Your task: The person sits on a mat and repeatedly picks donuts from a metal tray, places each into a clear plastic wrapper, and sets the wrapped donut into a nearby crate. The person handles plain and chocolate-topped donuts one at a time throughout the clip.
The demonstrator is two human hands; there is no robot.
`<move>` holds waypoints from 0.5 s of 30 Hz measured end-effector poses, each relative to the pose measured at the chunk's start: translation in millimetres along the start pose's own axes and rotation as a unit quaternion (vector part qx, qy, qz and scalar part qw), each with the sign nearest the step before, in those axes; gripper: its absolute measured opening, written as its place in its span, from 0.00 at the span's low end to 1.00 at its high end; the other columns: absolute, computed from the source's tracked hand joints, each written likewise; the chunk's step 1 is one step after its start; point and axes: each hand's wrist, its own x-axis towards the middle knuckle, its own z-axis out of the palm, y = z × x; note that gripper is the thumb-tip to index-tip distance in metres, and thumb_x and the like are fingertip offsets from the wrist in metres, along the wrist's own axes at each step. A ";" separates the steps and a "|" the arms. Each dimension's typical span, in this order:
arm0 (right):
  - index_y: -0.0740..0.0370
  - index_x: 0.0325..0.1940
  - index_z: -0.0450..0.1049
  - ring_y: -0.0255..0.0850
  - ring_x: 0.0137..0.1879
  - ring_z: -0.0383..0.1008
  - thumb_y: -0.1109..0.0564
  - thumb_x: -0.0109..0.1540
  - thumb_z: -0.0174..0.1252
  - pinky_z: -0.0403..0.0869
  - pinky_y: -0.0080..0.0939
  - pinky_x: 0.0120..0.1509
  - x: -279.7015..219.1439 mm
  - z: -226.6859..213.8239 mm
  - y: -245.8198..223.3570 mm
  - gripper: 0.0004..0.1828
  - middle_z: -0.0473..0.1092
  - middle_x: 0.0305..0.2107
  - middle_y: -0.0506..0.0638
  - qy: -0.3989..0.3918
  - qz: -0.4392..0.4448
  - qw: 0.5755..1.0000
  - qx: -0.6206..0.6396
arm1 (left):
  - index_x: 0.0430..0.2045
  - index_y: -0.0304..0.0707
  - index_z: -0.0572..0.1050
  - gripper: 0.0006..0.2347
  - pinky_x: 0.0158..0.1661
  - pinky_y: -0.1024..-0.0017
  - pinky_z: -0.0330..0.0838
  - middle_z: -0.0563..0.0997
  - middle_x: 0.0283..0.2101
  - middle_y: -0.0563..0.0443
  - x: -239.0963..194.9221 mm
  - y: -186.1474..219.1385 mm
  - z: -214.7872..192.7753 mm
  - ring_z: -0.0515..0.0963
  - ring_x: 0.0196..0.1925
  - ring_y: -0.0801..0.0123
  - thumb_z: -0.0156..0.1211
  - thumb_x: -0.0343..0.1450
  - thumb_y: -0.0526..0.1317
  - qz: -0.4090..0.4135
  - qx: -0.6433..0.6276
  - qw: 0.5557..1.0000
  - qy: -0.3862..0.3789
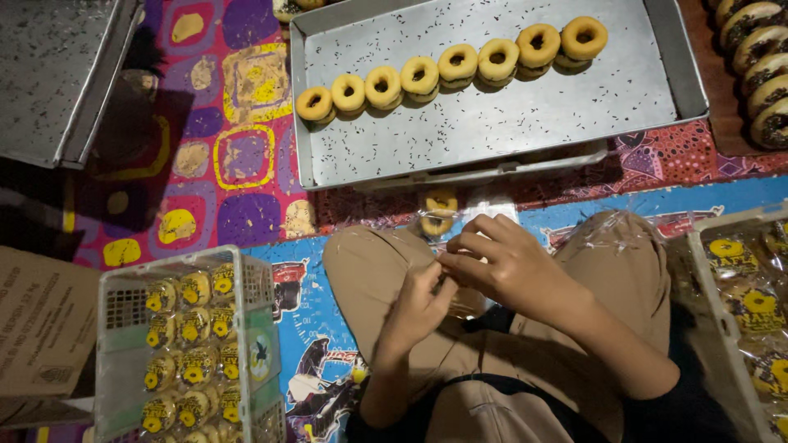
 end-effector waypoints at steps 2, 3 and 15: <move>0.63 0.46 0.80 0.44 0.45 0.71 0.61 0.48 0.68 0.71 0.44 0.46 -12.0 12.6 5.1 0.21 0.72 0.36 0.47 -0.001 -0.010 1.000 0.016 | 0.34 0.26 0.75 0.05 0.34 0.63 0.73 0.81 0.32 0.34 0.3 8.3 -3.4 0.83 0.34 0.54 0.56 0.72 0.32 -0.032 0.072 0.997 -0.019; 0.63 0.44 0.79 0.45 0.44 0.71 0.60 0.49 0.68 0.72 0.45 0.46 -18.4 22.7 7.1 0.19 0.72 0.35 0.48 -0.010 -0.002 1.000 0.027 | 0.36 0.26 0.75 0.05 0.36 0.62 0.73 0.81 0.33 0.35 0.0 9.8 -4.2 0.83 0.35 0.53 0.56 0.73 0.33 -0.022 0.088 0.996 -0.025; 0.62 0.65 0.56 0.52 0.63 0.68 0.57 0.55 0.70 0.71 0.47 0.63 -52.0 0.8 80.6 0.40 0.65 0.57 0.56 -0.053 0.375 0.920 -0.101 | 0.70 0.38 0.67 0.20 0.47 0.65 0.66 0.71 0.58 0.36 1.5 -17.5 -20.5 0.72 0.49 0.68 0.43 0.82 0.43 -0.163 -0.247 0.902 0.313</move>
